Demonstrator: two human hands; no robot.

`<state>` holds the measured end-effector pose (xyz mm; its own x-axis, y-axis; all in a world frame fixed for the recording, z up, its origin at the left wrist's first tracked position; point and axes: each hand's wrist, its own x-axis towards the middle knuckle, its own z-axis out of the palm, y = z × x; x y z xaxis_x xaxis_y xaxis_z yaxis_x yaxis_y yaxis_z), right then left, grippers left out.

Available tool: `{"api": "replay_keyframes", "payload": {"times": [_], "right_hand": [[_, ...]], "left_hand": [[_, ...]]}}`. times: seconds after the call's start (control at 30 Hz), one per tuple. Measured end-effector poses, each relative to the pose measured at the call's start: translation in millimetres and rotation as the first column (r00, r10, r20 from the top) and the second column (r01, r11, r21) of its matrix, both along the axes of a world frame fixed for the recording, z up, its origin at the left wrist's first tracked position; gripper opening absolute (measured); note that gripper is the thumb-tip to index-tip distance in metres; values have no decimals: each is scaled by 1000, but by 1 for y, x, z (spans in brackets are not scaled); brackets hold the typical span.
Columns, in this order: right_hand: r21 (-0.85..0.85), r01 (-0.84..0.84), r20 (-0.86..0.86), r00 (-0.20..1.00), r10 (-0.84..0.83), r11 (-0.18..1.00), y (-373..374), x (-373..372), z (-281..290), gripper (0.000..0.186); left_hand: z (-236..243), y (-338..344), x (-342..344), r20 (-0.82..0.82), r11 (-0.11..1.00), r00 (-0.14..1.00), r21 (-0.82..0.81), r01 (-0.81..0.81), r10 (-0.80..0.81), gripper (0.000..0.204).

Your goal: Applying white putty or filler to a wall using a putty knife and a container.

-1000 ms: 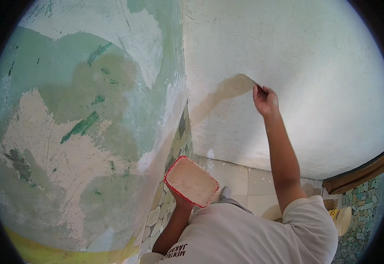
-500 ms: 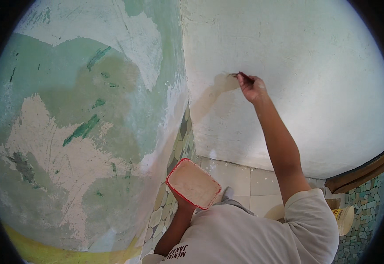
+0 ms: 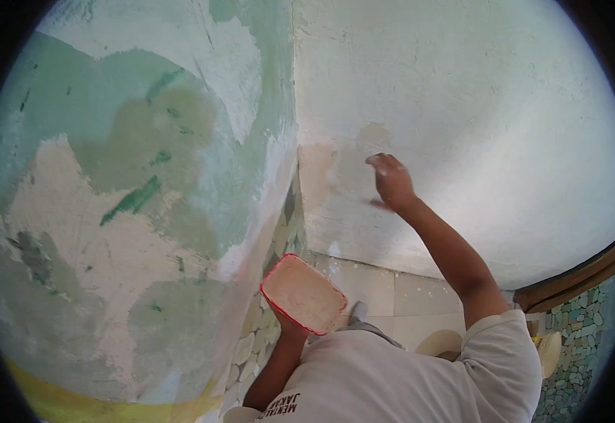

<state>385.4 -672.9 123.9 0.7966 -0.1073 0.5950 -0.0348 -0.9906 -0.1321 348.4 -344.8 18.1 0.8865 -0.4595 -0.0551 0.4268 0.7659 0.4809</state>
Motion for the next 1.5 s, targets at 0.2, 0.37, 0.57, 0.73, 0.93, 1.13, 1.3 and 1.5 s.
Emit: {"api": "replay_keyframes", "payload": {"times": [0.2,0.37,0.57,0.73,0.93,1.13,1.3,1.5], "right_hand": [[75,306,-4,952,-307,949,-75,-46,-43,26],[-64,587,-723,531,-443,807,-42,-220,-221,46],[305,681,-893,448,-49,666,59,-299,-314,30],[450,707,-854,520,29,546,61,-301,-478,19],[490,829,-843,529,-94,270,74,-250,-713,25],[478,721,-844,535,37,501,73,-142,-837,31],[291,550,-927,363,90,783,29,-78,-923,49],[263,387,-875,481,50,884,25,-30,-976,43]], "left_hand": [[24,35,-13,-274,898,869,-284,336,-412,55],[1,29,-25,-450,914,804,-77,398,-388,58],[-72,30,-58,-508,909,754,-259,327,-416,57],[-174,-1,-65,-572,928,732,-201,313,-370,58],[-297,-51,-56,-568,947,758,-166,276,-320,56],[-415,-47,-37,-414,944,849,-168,283,-328,58],[-469,-45,-14,-409,947,855,-145,285,-320,59],[-517,-35,7,-240,918,895,-229,324,-376,50]]}}
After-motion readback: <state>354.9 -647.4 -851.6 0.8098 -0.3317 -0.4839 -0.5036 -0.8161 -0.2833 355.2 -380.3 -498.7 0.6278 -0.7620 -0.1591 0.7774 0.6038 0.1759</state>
